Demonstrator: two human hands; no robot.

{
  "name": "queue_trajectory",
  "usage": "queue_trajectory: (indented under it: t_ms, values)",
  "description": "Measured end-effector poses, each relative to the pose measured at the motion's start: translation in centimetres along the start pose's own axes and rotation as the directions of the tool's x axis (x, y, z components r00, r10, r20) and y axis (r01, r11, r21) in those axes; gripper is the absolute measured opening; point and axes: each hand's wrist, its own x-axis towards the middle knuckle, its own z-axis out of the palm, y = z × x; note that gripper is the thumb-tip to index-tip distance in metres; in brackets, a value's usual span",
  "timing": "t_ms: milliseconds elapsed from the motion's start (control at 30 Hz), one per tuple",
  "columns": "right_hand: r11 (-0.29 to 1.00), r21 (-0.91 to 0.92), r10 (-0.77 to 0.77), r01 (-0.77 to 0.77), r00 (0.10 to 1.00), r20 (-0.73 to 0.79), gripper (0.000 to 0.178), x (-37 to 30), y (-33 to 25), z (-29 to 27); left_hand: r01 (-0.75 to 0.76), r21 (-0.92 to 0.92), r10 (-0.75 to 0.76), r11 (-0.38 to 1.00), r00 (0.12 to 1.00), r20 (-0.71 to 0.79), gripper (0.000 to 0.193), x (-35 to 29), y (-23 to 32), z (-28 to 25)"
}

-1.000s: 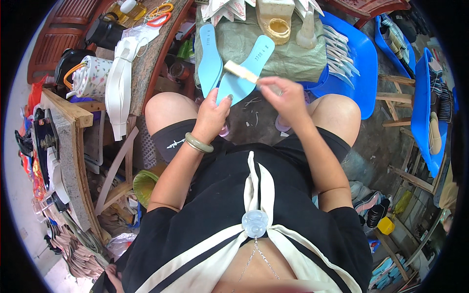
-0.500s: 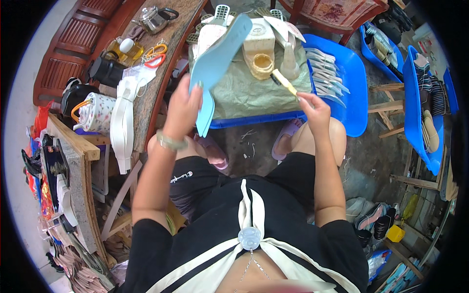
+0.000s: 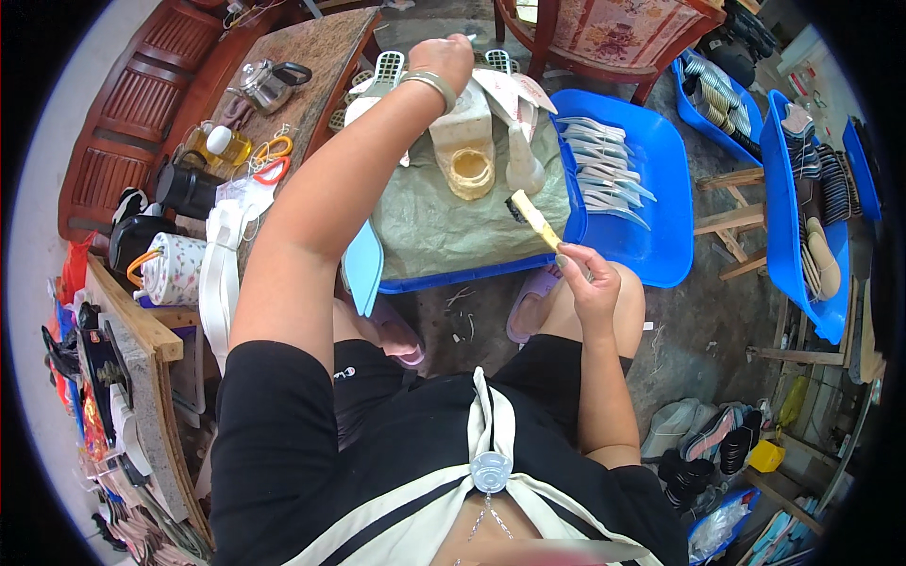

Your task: Applying adhesive to shoe insoles and component surfaces using a brush.

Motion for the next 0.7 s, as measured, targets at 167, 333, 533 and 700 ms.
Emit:
queue_trajectory:
  t_ms: [167, 333, 533, 700]
  values:
    - [0.999, 0.033, -0.014, 0.016, 0.998, -0.062, 0.015, -0.1, -0.1, -1.3, -0.22, 0.09, 0.204, 0.971, 0.966, 0.162, 0.021, 2.8, 3.8, -2.0]
    - [0.998, 0.056, -0.032, 0.038, 0.994, -0.1, 0.015, 0.2, -0.2, -2.1, -0.334, 0.071, 0.266, 0.94, 0.846, 0.462, 0.021, 3.6, 7.0, -1.3]
    - [0.996, 0.088, -0.018, 0.029, 0.992, -0.122, 0.016, -0.4, 0.0, -3.0, -0.348, -0.044, 0.3, 0.937, 0.729, 0.616, 0.021, 2.0, 8.5, -0.6]
    - [0.994, 0.11, -0.015, 0.029, 0.992, -0.124, 0.016, -0.5, -0.1, -2.8, -0.361, -0.073, 0.315, 0.93, 0.676, 0.666, 0.023, 1.2, 6.3, -0.4]
